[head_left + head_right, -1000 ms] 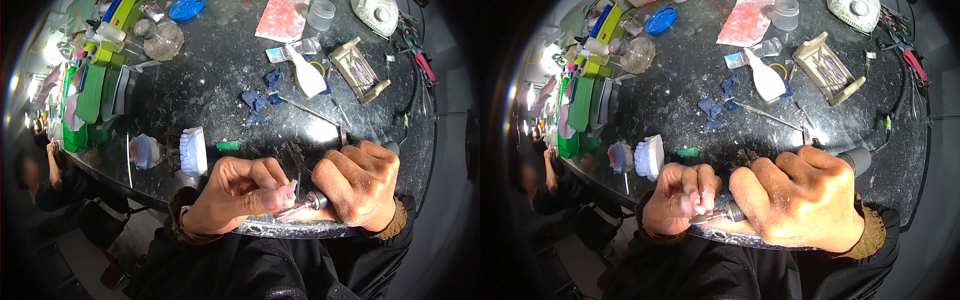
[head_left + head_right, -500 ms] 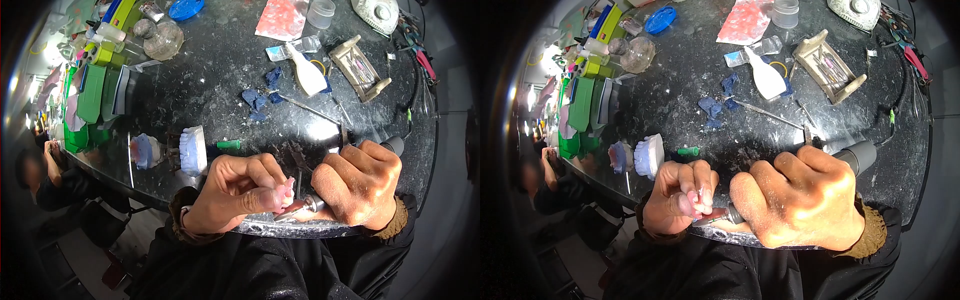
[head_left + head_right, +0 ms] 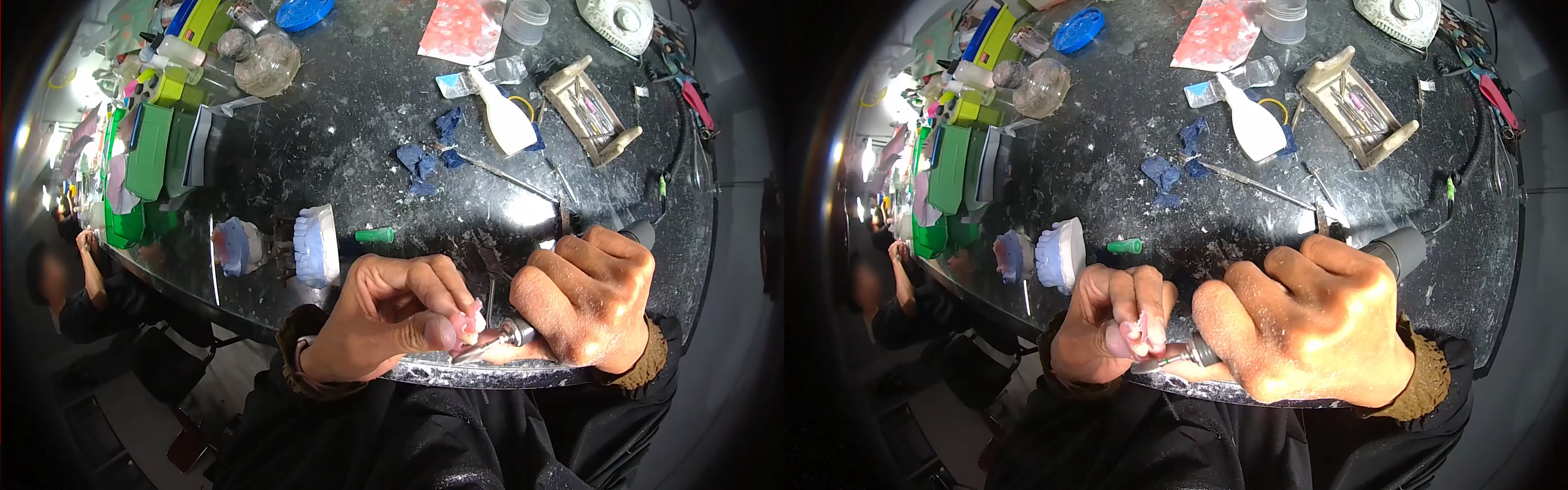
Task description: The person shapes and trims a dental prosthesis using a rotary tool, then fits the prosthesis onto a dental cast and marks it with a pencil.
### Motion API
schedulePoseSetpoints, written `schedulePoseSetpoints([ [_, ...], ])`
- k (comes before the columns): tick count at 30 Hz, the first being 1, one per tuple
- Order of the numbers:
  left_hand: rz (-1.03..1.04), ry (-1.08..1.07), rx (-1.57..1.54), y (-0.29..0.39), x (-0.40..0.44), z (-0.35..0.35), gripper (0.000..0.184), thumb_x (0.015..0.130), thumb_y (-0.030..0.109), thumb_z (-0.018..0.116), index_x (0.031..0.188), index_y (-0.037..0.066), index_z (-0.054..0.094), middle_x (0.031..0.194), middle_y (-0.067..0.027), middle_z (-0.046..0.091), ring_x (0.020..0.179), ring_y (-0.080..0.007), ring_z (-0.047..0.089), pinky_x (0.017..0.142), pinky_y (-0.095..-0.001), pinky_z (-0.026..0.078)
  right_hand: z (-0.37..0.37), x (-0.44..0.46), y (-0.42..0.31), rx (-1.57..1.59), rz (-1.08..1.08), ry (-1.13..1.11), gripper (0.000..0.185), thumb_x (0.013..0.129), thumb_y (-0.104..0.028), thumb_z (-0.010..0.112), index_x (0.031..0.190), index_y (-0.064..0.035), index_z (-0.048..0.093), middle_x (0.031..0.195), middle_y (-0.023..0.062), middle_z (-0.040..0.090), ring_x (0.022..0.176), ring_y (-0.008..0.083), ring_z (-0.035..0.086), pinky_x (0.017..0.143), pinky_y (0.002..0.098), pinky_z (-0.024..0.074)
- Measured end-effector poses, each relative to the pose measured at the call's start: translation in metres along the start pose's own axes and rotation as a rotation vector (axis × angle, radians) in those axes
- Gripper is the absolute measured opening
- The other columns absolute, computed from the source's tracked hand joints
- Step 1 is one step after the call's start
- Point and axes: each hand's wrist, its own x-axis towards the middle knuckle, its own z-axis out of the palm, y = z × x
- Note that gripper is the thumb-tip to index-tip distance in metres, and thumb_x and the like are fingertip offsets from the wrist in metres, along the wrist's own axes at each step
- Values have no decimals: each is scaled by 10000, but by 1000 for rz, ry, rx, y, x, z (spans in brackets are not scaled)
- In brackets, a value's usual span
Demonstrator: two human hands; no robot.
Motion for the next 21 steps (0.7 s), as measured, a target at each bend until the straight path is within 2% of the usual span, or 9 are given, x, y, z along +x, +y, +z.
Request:
schedulePoseSetpoints([
  [6, 6, -19, -46, 0, 1, 2, 108, 747, -6, 712, 810, -19, 625, 889, -126, 597, 827, -157, 597, 773, -288, 494, 0, 2, 0, 7, 1, 15, 282, 578, -362, 618, 594, -130, 459, 544, -30, 379, 439, 99, 410, 403, 245, 275],
  [9, 16, -27, -36, 0, 1, 2, 100, 750, -9, 708, 809, -17, 627, 884, -125, 599, 821, -158, 600, 764, -286, 498, -4, -1, 3, 16, -36, -65, 319, 580, -397, 635, 593, -127, 466, 547, -29, 395, 442, 100, 423, 404, 241, 274],
  [12, 39, -48, -23, -1, 2, 1, 95, 751, -13, 705, 809, -16, 629, 885, -124, 600, 812, -159, 603, 757, -285, 504, 1, 1, 1, 22, -3, 41, 271, 564, -346, 613, 580, -130, 450, 537, -29, 384, 434, 99, 409, 403, 242, 266],
  [18, 31, -55, 5, -1, 1, -1, 97, 746, -16, 708, 801, -8, 628, 888, -117, 598, 808, -154, 599, 759, -277, 503, -3, -2, 5, 12, -67, -44, 259, 566, -331, 615, 578, -135, 447, 523, -30, 356, 432, 97, 404, 402, 243, 263],
  [19, 34, -57, 11, -1, 1, -2, 98, 745, -18, 708, 801, -5, 628, 888, -114, 597, 811, -153, 596, 760, -274, 502, -5, -3, 4, 17, -45, -46, 296, 566, -365, 642, 588, -132, 460, 530, -31, 371, 438, 97, 419, 403, 243, 269],
  [21, 54, -46, 8, -2, 2, -2, 104, 741, -27, 709, 798, 2, 627, 884, -100, 586, 822, -148, 590, 768, -269, 499, -5, 2, 0, -21, 4, -13, 280, 558, -348, 634, 588, -133, 457, 532, -31, 372, 434, 97, 409, 402, 245, 269],
])
